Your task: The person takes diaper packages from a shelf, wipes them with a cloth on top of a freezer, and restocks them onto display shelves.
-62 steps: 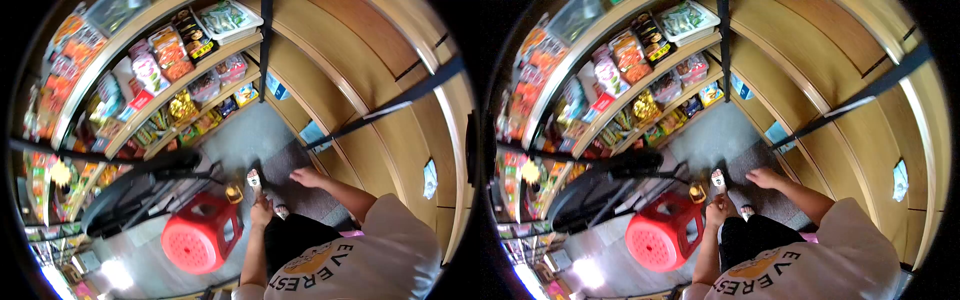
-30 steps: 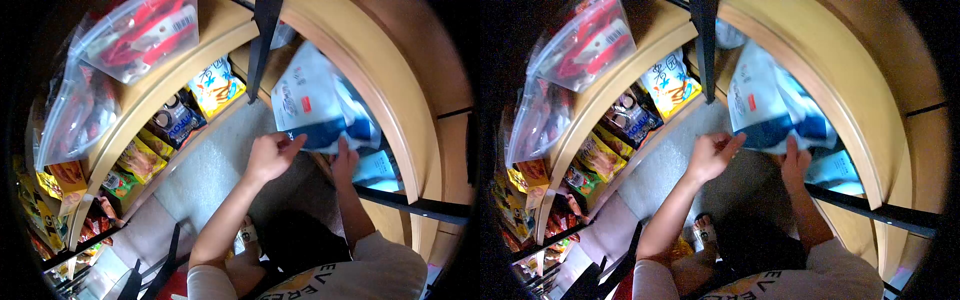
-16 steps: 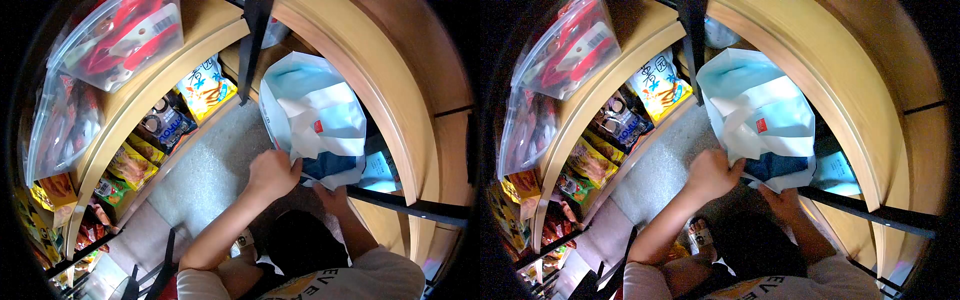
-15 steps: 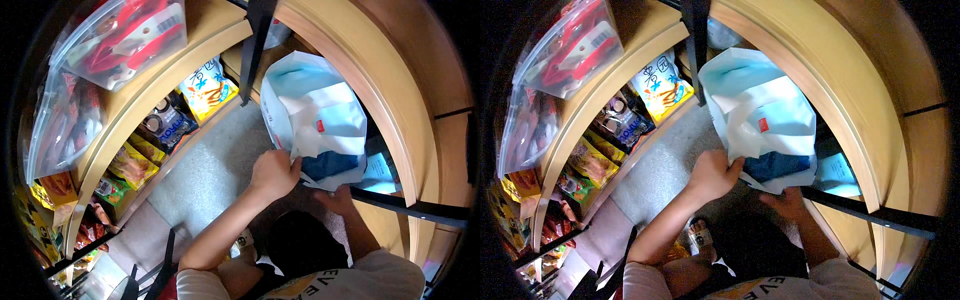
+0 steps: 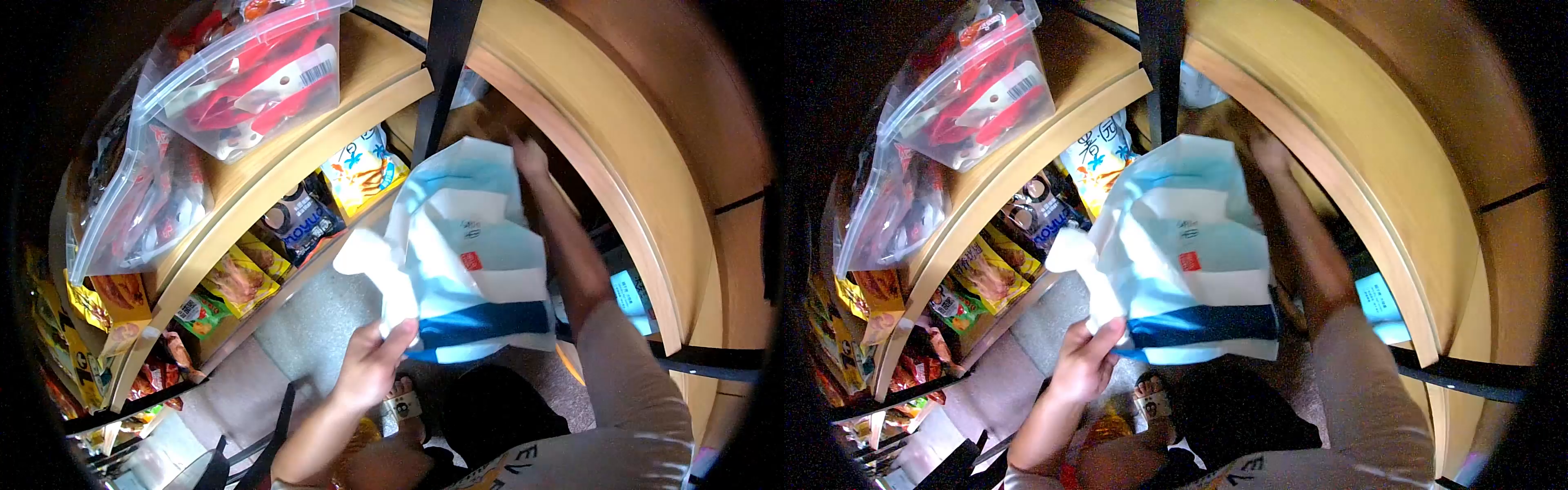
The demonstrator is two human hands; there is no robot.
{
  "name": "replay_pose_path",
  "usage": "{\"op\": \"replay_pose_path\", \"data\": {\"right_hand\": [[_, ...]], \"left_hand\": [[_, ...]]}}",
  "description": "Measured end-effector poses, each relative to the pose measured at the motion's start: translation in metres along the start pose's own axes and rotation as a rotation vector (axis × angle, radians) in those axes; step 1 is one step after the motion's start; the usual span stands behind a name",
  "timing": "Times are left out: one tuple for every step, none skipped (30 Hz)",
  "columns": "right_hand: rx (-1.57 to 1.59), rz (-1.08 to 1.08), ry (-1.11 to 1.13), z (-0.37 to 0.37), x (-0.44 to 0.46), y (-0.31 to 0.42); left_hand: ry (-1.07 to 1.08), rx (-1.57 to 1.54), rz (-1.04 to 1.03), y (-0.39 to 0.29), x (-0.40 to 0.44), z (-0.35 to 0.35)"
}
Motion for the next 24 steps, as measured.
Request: {"op": "replay_pose_path", "data": {"right_hand": [[-0.04,0.059,-0.004,-0.02,0.021,0.016],[-0.084,0.092,0.003,-0.037,0.036,0.025],[-0.131,0.111,0.015,-0.053,0.05,0.031],[-0.18,0.121,0.031,-0.067,0.061,0.034],[-0.228,0.128,0.049,-0.079,0.069,0.035],[-0.28,0.13,0.068,-0.091,0.077,0.034],[-0.325,0.133,0.088,-0.1,0.083,0.033],[-0.365,0.136,0.106,-0.108,0.088,0.031],[-0.401,0.143,0.118,-0.115,0.092,0.028],[-0.434,0.151,0.128,-0.12,0.096,0.026],[-0.465,0.162,0.136,-0.126,0.098,0.024],[-0.49,0.175,0.145,-0.131,0.1,0.022],[-0.511,0.187,0.153,-0.135,0.102,0.021],[-0.527,0.198,0.156,-0.14,0.103,0.02],[-0.549,0.206,0.155,-0.141,0.103,0.015],[-0.553,0.213,0.148,-0.141,0.106,0.015],[-0.552,0.219,0.14,-0.139,0.107,0.014],[-0.542,0.218,0.127,-0.134,0.108,0.013],[-0.524,0.217,0.115,-0.128,0.109,0.013],[-0.485,0.212,0.101,-0.121,0.107,0.012],[-0.436,0.204,0.085,-0.111,0.103,0.012],[-0.376,0.193,0.056,-0.096,0.099,0.01],[-0.298,0.182,0.018,-0.075,0.093,0.009],[-0.21,0.171,-0.033,-0.051,0.085,0.01]], "left_hand": [[-0.048,0.048,0.012,-0.002,-0.011,0.007],[-0.085,0.049,-0.016,-0.006,-0.019,0.011],[-0.121,0.049,-0.044,-0.007,-0.026,0.016],[-0.143,0.072,-0.028,0.008,-0.029,0.031],[-0.151,0.071,-0.023,0.014,-0.032,0.039],[-0.184,0.143,-0.049,0.016,-0.034,0.049],[-0.216,0.215,-0.077,0.016,-0.035,0.055],[-0.278,0.235,-0.01,0.022,-0.037,0.064],[-0.288,0.228,-0.01,0.022,-0.038,0.068],[-0.319,0.232,-0.012,0.021,-0.04,0.076],[-0.351,0.235,-0.006,0.024,-0.044,0.086],[-0.38,0.242,0.01,0.031,-0.048,0.097],[-0.427,0.254,0.015,0.033,-0.053,0.105],[-0.441,0.234,0.006,0.033,-0.057,0.109],[-0.451,0.22,-0.007,0.035,-0.058,0.112],[-0.454,0.218,-0.001,0.038,-0.059,0.114],[-0.476,0.202,0.018,0.043,-0.059,0.117],[-0.492,0.188,0.034,0.044,-0.059,0.118],[-0.507,0.178,0.044,0.042,-0.06,0.118],[-0.515,0.139,0.059,0.041,-0.06,0.113],[-0.539,0.093,0.114,0.049,-0.063,0.114],[-0.542,0.127,0.075,0.042,-0.064,0.112],[-0.536,0.162,0.037,0.035,-0.063,0.111],[-0.537,0.114,0.054,0.043,-0.064,0.114]]}}
Point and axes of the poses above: each hand's wrist, its own x-axis towards the middle knuckle, its own z-axis out of the back of the hand, y = z × x, the point moved 10 cm from there along x, towards the middle knuckle, and after that the axes turned 9 degrees about -y, right-handed, at the moved point
